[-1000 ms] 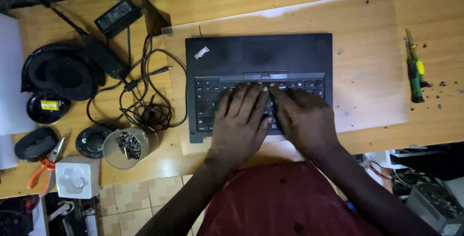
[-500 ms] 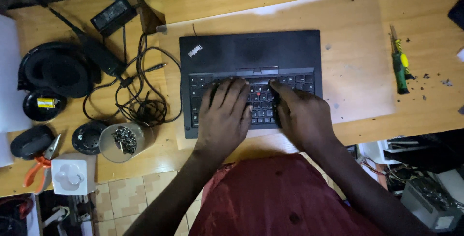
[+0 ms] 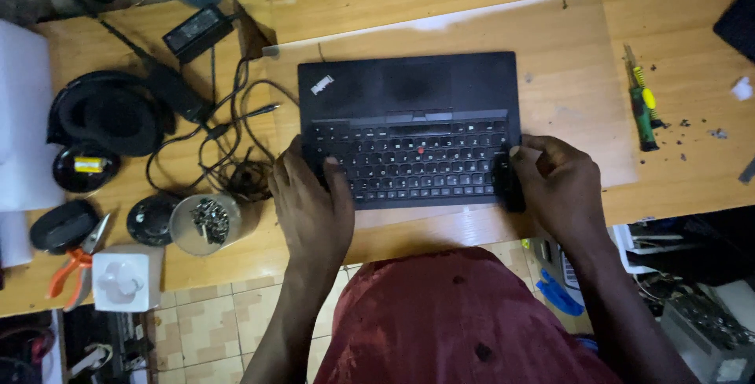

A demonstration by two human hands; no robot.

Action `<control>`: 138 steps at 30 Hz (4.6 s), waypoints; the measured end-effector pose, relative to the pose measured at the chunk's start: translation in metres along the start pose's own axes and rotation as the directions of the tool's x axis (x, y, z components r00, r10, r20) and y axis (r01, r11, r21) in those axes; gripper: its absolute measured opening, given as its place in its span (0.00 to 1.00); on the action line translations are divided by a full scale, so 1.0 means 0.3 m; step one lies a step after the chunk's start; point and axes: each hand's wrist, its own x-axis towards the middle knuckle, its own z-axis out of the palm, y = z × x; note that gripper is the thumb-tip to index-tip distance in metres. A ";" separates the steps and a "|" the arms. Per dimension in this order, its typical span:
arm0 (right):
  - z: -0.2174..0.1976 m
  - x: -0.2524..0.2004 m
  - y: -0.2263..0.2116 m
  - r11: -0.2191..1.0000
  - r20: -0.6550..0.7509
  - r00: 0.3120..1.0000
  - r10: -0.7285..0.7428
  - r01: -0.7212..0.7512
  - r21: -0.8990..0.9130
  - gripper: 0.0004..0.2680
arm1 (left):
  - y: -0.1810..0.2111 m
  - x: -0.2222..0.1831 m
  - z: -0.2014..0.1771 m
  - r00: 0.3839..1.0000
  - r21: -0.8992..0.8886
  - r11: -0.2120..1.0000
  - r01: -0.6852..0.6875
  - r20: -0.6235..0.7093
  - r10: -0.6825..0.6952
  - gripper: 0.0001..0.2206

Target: Disassembling a laptop by removing the keyboard and disconnecting internal ribbon cables from the motherboard.

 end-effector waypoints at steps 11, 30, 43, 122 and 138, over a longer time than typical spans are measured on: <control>0.016 0.044 0.057 0.772 0.133 0.939 0.316 -0.336 0.540 0.08 | 0.003 0.126 -0.075 0.942 -0.340 0.882 0.326 0.195 -0.273 0.14; -0.123 0.115 0.092 0.797 0.011 0.958 0.286 -0.245 0.552 0.06 | 0.095 0.126 -0.021 0.845 -0.858 -0.041 0.512 0.512 -0.157 0.15; -0.093 0.107 0.181 0.837 0.127 0.965 0.232 -0.264 0.480 0.05 | 0.094 0.127 -0.072 0.812 -0.820 -0.138 0.556 0.571 -0.122 0.14; -0.091 0.119 0.027 0.874 0.099 0.981 0.164 -0.191 0.447 0.24 | 0.029 0.045 -0.010 0.817 -0.755 0.333 0.564 0.569 -0.093 0.15; -0.081 0.116 -0.012 0.785 0.152 0.978 0.140 -0.203 0.585 0.21 | 0.084 0.049 -0.022 0.834 -0.689 0.475 0.548 0.496 -0.244 0.19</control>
